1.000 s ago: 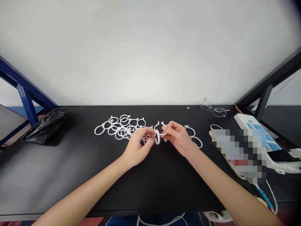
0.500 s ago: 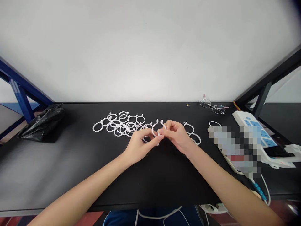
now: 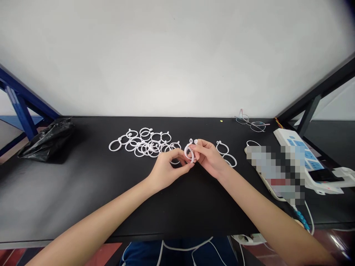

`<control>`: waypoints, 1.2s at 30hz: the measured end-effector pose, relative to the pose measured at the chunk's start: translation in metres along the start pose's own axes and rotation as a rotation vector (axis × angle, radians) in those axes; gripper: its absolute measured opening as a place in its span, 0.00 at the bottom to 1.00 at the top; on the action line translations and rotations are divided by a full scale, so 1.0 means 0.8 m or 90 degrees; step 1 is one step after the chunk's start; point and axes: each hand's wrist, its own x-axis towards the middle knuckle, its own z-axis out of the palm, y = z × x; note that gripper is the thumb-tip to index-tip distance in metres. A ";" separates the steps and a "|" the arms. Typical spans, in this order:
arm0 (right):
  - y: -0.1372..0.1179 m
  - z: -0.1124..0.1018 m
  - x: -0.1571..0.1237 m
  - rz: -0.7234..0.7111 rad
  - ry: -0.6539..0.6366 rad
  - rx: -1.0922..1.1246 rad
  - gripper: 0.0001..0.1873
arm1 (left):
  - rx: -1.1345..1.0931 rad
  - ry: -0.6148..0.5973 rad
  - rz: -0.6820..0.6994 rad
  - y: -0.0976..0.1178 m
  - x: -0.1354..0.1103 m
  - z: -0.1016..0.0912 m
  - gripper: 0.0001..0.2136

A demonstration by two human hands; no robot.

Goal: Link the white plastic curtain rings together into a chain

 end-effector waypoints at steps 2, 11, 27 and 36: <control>0.001 -0.001 0.002 0.005 0.011 0.026 0.23 | -0.021 -0.015 0.003 -0.001 0.000 0.000 0.04; 0.009 -0.004 0.005 -0.061 0.174 0.041 0.24 | 0.089 -0.017 0.043 0.001 -0.002 -0.003 0.06; 0.011 -0.001 0.007 -0.224 0.326 0.061 0.29 | 0.187 -0.145 0.217 -0.007 -0.002 0.001 0.06; -0.009 -0.008 0.009 -0.150 0.205 0.192 0.30 | 0.240 -0.128 0.186 -0.005 -0.004 0.003 0.09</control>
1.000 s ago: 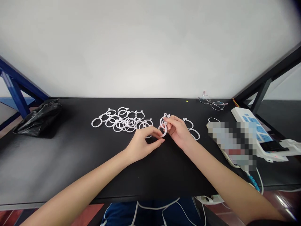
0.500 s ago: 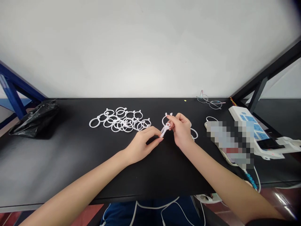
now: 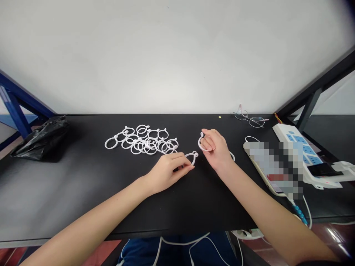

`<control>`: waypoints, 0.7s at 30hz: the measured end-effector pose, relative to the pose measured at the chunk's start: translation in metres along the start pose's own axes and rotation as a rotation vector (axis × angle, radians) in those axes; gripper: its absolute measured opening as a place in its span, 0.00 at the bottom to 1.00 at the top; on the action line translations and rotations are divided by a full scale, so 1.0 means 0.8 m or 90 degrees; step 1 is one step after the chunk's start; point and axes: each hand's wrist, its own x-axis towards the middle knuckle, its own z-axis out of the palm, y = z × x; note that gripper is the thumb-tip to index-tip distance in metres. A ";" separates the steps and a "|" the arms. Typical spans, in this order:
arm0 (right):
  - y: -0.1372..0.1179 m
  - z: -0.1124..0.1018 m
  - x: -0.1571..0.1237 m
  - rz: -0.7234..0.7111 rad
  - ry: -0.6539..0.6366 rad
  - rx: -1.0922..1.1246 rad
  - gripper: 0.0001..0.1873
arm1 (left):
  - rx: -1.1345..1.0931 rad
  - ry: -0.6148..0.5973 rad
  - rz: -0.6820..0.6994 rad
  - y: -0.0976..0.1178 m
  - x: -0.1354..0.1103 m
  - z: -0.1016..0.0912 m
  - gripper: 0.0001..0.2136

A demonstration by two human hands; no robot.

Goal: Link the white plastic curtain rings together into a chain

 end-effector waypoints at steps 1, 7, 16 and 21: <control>-0.003 -0.001 0.002 0.003 0.013 0.015 0.29 | 0.008 -0.004 0.006 0.001 0.000 0.000 0.09; -0.013 -0.006 0.009 0.088 0.005 0.138 0.23 | 0.111 -0.009 0.086 -0.003 0.002 -0.006 0.08; -0.019 -0.016 0.011 0.173 -0.162 0.326 0.22 | 0.323 -0.079 0.106 -0.010 0.013 0.015 0.14; -0.024 -0.024 0.010 0.191 -0.262 0.301 0.15 | 0.411 -0.094 0.139 -0.016 0.045 0.037 0.14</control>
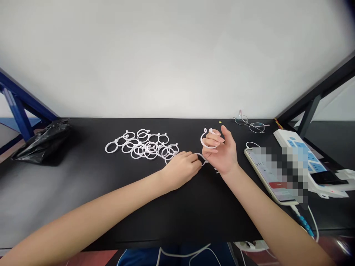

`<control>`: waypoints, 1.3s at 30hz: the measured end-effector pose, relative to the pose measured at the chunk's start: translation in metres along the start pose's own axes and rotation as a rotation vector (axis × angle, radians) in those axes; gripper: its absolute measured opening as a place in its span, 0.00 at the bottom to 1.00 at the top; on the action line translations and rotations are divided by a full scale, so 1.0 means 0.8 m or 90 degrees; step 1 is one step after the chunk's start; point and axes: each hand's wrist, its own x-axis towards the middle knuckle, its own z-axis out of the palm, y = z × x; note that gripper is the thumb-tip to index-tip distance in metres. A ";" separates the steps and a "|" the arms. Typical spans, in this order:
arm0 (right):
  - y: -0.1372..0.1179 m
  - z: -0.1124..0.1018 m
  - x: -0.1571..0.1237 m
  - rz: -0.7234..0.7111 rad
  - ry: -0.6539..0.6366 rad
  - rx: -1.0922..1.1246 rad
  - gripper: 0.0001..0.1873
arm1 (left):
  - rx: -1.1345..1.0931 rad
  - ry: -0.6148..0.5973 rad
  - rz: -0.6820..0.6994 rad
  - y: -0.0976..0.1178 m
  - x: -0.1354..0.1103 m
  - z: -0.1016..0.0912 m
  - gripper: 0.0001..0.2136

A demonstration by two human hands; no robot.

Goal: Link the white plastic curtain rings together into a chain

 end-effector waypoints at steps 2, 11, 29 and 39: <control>-0.003 0.000 -0.002 0.021 -0.014 -0.014 0.12 | 0.000 -0.003 0.008 -0.004 0.012 0.003 0.12; 0.021 0.014 -0.004 0.024 0.042 -0.304 0.09 | -0.455 0.115 -0.283 -0.004 -0.015 -0.049 0.11; 0.080 0.015 -0.022 -0.166 -0.091 -0.723 0.10 | -0.664 0.038 -0.322 -0.025 -0.060 -0.073 0.10; 0.075 0.020 -0.026 -0.417 -0.162 -0.944 0.10 | -0.584 -0.013 -0.242 -0.027 -0.068 -0.067 0.06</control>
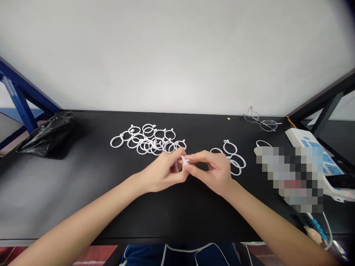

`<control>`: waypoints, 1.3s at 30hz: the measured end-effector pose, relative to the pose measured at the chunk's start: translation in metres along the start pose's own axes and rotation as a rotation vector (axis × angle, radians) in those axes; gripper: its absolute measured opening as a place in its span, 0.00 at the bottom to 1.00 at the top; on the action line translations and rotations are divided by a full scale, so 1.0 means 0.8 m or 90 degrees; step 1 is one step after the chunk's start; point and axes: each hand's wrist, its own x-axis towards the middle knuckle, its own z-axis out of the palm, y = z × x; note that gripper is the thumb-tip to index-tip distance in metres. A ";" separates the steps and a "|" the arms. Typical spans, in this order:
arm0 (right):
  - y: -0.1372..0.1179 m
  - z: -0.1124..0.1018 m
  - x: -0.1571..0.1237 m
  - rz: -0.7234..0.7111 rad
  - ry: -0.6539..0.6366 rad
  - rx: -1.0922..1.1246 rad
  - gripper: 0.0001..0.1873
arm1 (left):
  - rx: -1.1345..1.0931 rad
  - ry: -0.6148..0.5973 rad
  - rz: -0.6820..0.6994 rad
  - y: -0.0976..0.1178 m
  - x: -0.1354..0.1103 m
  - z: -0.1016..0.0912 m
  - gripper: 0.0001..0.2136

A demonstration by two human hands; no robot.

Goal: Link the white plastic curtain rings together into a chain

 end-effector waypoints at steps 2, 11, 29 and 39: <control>-0.002 -0.001 0.000 -0.053 0.019 -0.068 0.07 | -0.011 -0.001 -0.012 0.001 0.000 -0.001 0.06; -0.005 0.003 0.003 -0.123 0.025 -0.059 0.12 | 0.021 -0.001 0.024 -0.001 0.000 -0.004 0.09; -0.004 0.000 0.000 -0.125 -0.020 -0.025 0.13 | 0.055 -0.053 -0.005 -0.005 -0.004 -0.002 0.10; -0.002 0.003 0.001 -0.160 -0.007 -0.061 0.12 | 0.098 -0.053 0.017 -0.005 -0.004 -0.001 0.08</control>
